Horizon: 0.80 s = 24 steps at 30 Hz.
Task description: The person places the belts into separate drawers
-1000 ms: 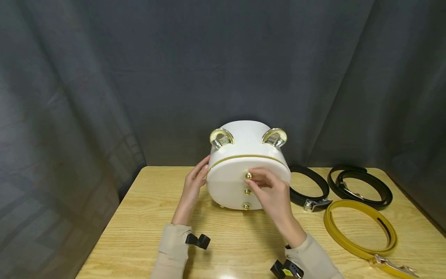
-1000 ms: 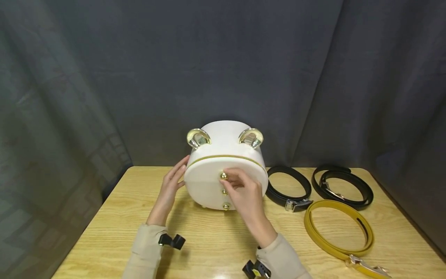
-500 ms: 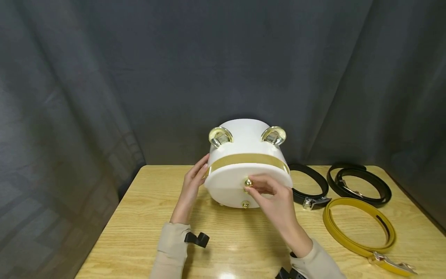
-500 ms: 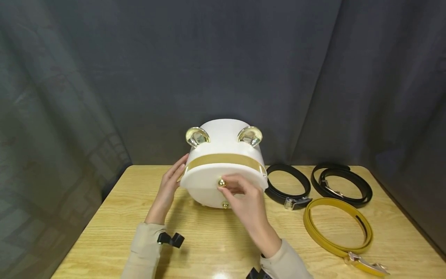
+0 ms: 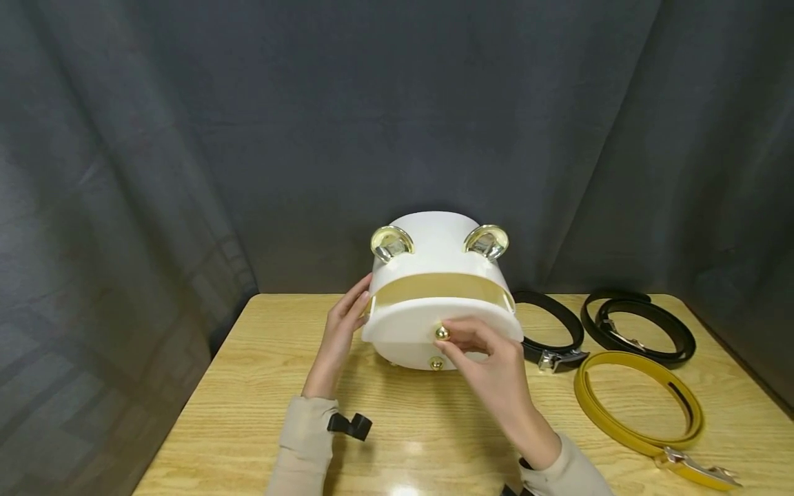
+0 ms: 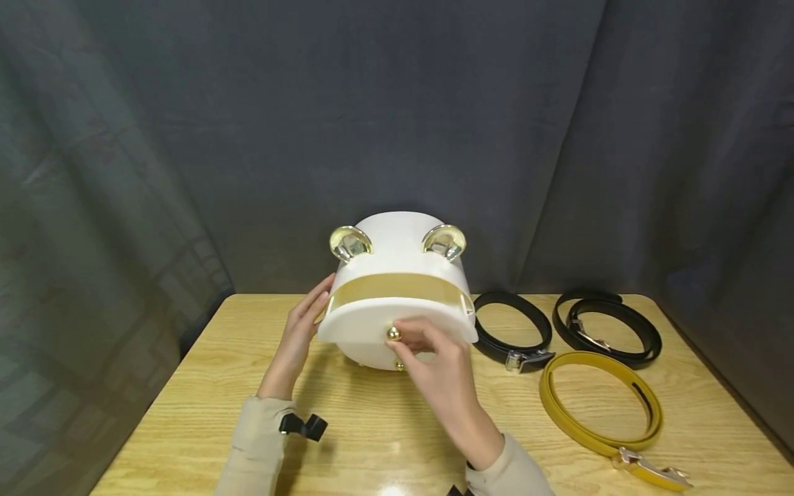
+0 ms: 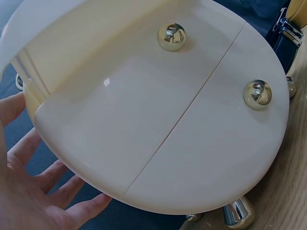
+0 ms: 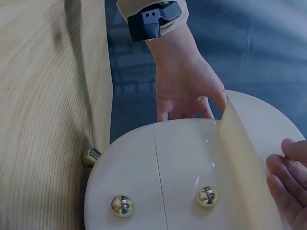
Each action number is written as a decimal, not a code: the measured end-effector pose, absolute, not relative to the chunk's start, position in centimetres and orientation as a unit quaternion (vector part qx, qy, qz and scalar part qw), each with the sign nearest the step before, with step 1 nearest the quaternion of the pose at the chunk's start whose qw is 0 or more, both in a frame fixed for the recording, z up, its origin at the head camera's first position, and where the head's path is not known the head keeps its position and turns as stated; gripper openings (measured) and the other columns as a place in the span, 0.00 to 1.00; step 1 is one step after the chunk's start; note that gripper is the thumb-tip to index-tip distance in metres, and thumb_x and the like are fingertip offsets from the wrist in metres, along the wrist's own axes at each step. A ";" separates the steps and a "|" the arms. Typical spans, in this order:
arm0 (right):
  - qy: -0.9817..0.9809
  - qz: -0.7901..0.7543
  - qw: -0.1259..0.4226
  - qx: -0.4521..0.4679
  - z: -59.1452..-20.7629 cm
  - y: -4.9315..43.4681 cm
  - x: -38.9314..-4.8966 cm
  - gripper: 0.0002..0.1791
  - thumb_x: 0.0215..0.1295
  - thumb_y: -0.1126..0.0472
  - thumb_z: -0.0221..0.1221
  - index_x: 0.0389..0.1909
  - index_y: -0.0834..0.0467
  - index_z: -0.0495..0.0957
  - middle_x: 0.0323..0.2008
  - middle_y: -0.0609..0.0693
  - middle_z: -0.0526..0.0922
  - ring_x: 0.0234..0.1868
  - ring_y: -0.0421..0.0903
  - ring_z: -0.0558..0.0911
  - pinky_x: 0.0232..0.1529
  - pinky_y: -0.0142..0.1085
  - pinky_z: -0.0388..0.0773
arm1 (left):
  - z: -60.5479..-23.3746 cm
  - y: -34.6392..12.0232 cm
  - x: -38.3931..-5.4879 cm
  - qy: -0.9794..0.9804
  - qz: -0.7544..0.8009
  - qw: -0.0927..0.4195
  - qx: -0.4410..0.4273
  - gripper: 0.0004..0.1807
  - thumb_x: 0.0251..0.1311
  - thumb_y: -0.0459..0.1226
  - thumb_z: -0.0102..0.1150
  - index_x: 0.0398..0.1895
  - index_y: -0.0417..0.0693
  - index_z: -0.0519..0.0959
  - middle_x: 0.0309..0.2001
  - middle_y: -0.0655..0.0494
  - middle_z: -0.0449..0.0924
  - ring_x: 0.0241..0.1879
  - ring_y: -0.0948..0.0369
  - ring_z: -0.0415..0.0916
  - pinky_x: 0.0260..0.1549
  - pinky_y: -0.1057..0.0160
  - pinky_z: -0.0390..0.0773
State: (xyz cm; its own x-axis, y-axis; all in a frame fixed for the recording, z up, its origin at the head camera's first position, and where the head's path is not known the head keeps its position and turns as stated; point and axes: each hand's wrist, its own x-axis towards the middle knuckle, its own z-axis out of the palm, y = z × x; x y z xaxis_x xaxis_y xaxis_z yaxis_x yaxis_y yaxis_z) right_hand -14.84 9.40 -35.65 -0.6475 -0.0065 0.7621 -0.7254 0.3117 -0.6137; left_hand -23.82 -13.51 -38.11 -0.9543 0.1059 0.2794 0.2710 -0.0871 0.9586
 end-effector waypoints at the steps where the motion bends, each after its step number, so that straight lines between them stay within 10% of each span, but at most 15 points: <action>1: -0.736 0.530 0.339 0.249 -35.6 9.4 -14.8 0.17 0.46 0.78 0.72 0.39 0.63 0.85 0.33 0.53 0.87 0.31 0.37 0.86 0.33 0.28 0.82 | -38.1 -13.5 -23.8 -0.675 -0.722 0.058 -0.139 0.25 0.74 0.43 0.49 0.72 0.49 0.69 0.71 0.52 0.66 0.69 0.55 0.63 0.61 0.40 0.67; 24: -0.747 0.504 0.346 0.261 -35.5 9.4 -12.8 0.21 0.43 0.79 0.73 0.40 0.61 0.85 0.35 0.52 0.87 0.32 0.38 0.86 0.33 0.27 0.81 | -38.2 -13.5 -23.7 -0.684 -0.712 0.066 -0.144 0.25 0.75 0.43 0.47 0.72 0.48 0.68 0.70 0.52 0.67 0.68 0.53 0.64 0.60 0.44 0.69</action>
State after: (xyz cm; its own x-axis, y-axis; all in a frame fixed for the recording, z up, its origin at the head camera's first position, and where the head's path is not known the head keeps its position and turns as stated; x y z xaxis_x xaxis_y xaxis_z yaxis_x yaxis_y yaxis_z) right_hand -12.82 9.40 -35.47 -0.6237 -0.0408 0.7806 -0.7391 0.3558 -0.5719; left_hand -23.74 -13.50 -38.25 -0.9502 0.1031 0.2940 0.2897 -0.0553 0.9555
